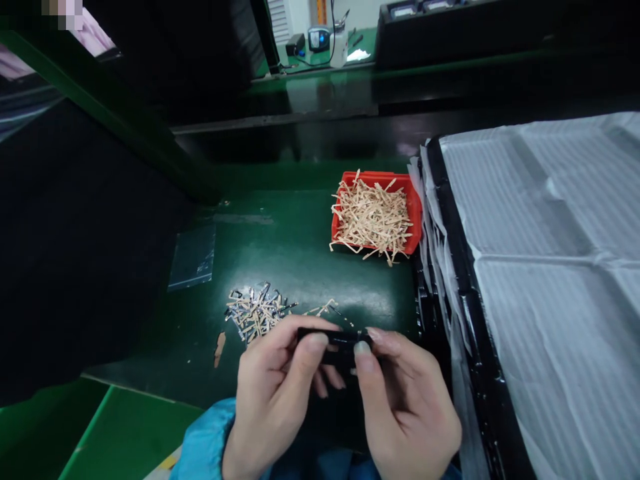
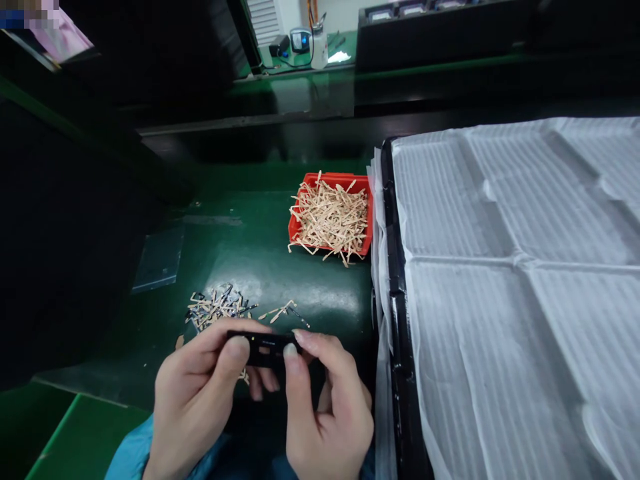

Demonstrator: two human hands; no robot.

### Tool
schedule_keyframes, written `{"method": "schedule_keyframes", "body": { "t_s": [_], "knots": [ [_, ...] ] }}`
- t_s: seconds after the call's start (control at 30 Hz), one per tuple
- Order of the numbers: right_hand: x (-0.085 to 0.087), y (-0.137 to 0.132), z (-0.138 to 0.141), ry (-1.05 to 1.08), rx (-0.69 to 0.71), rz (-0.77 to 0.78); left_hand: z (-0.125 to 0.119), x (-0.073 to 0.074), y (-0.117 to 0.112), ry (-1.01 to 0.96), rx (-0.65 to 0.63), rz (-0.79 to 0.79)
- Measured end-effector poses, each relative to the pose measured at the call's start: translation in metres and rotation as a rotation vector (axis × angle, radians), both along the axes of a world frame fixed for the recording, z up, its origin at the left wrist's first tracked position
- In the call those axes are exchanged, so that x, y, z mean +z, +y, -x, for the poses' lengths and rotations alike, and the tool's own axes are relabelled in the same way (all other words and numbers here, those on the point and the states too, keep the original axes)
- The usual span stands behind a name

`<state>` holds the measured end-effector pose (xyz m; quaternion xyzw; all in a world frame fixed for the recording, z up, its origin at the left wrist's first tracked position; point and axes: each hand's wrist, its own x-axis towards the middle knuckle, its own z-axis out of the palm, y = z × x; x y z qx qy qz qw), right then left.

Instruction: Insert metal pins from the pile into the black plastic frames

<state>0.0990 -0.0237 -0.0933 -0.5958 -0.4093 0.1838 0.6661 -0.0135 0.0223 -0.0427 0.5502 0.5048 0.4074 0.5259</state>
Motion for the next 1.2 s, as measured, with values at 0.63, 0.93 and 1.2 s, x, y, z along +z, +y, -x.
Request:
{"method": "schedule_keyframes", "body": {
  "t_s": [0.63, 0.93, 1.2],
  "knots": [
    [-0.004, 0.008, -0.005, -0.377, 0.199, -0.169, 0.013, -0.002, 0.002, 0.35, -0.078, -0.308],
    [0.002, 0.005, -0.012, -0.173, 0.103, -0.147, 0.01, 0.002, 0.005, 0.244, -0.27, -0.769],
    [0.001, 0.007, -0.01, -0.234, 0.052, -0.375, 0.016, 0.014, -0.002, 0.212, -0.202, -0.735]
  ]
}}
